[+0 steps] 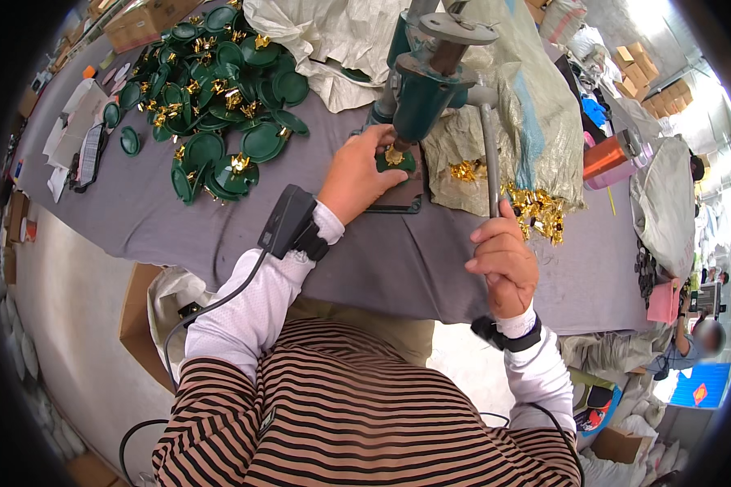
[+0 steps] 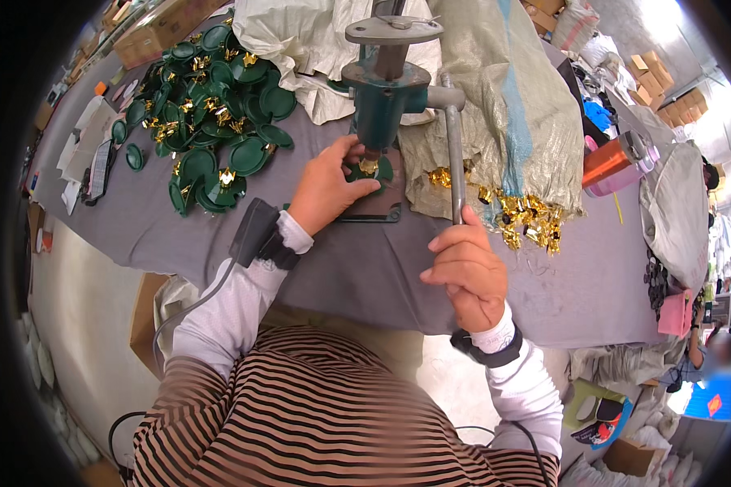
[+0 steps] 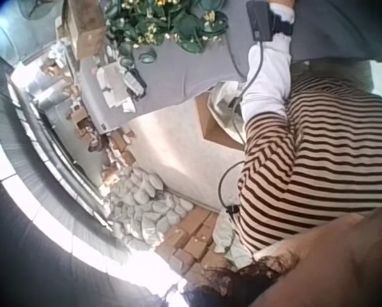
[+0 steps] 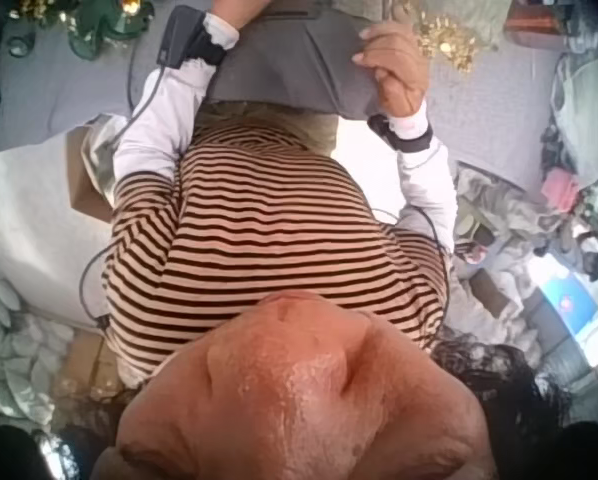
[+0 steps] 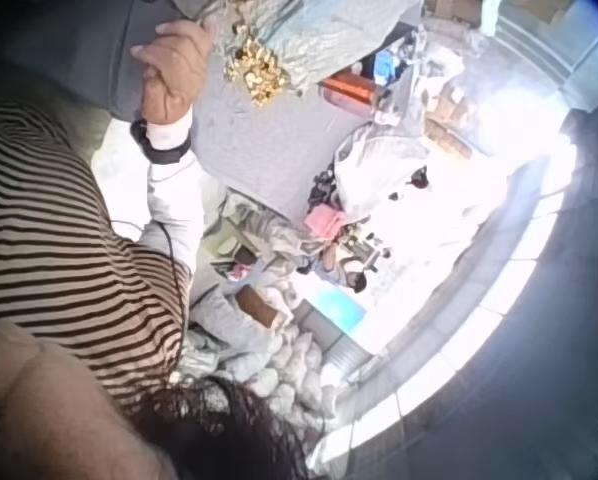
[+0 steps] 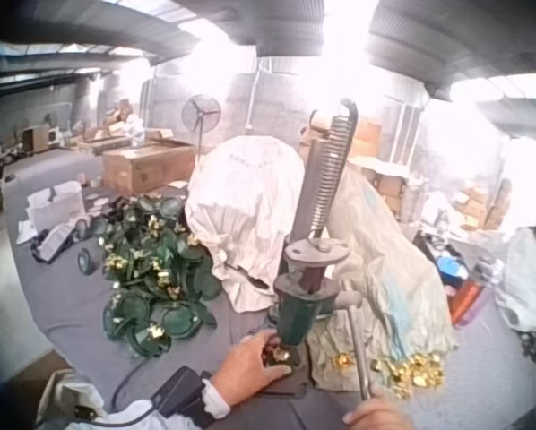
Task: Using a manual press to attach small gold decorative pieces to green plastic discs.
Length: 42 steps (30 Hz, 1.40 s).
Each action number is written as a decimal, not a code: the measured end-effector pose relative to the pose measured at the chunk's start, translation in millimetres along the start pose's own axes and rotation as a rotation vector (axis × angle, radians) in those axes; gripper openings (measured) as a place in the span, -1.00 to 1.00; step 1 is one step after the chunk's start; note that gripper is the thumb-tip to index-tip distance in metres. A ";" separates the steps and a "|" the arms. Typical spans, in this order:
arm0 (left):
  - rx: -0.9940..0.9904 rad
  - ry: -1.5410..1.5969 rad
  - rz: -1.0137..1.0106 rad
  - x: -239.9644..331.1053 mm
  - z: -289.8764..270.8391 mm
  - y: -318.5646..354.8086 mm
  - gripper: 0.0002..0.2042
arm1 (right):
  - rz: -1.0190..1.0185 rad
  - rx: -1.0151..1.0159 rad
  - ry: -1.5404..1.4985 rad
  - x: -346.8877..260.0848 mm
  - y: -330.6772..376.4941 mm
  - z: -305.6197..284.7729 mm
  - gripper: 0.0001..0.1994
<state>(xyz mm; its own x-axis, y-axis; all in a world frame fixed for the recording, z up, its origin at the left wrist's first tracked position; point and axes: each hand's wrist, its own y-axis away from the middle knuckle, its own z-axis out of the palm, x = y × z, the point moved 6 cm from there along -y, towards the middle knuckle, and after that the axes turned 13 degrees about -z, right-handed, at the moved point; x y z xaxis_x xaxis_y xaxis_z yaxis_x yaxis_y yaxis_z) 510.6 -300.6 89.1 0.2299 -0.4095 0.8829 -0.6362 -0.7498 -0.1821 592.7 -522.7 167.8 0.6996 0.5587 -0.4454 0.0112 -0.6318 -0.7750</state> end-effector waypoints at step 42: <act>0.165 -0.704 0.024 -37.7 -225.5 80.6 -0.62 | 0.289 0.545 -0.486 125.0 -270.9 -51.4 -0.78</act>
<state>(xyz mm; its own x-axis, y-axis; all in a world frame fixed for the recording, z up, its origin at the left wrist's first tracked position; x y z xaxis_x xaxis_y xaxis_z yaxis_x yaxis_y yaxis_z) 284.6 -228.3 138.8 0.6727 -0.6227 0.3997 -0.5401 -0.7825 -0.3099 713.8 -309.2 345.1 0.2286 0.6642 -0.7118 -0.5635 -0.5060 -0.6530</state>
